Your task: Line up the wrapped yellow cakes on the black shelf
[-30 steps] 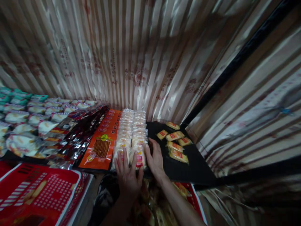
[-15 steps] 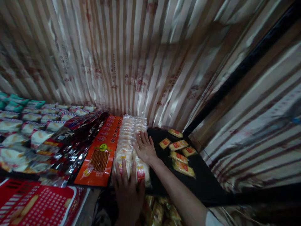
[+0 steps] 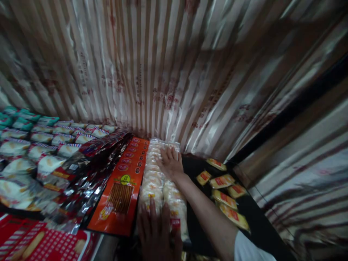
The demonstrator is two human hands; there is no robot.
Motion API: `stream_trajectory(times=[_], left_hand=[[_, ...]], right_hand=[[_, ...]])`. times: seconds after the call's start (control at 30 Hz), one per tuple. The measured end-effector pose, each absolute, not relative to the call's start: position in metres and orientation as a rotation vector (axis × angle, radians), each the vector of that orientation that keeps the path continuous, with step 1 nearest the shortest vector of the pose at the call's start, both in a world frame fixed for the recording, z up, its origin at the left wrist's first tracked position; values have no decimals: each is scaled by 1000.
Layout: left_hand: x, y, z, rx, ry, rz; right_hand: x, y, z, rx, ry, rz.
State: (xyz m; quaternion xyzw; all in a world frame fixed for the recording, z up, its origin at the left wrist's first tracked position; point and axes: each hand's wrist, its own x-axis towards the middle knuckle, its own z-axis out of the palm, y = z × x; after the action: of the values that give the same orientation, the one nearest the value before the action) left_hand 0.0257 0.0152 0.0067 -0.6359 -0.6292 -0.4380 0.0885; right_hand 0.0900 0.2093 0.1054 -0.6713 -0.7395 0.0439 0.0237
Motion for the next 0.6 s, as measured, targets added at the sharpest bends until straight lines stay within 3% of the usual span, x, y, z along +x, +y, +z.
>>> stream_trajectory(times=[0.27,0.5,0.6], left_hand=[[30,18,-4,-1827,-1875,-1278],[30,16,0,-1873,-1919,-1270],[28,13,8,-1901,-1934,-1294]], right_hand=[[70,240,105,-2037,-2391,202],[78,248,107,-2039,-2303,52],[84,254,109,-2053,-2300,199]])
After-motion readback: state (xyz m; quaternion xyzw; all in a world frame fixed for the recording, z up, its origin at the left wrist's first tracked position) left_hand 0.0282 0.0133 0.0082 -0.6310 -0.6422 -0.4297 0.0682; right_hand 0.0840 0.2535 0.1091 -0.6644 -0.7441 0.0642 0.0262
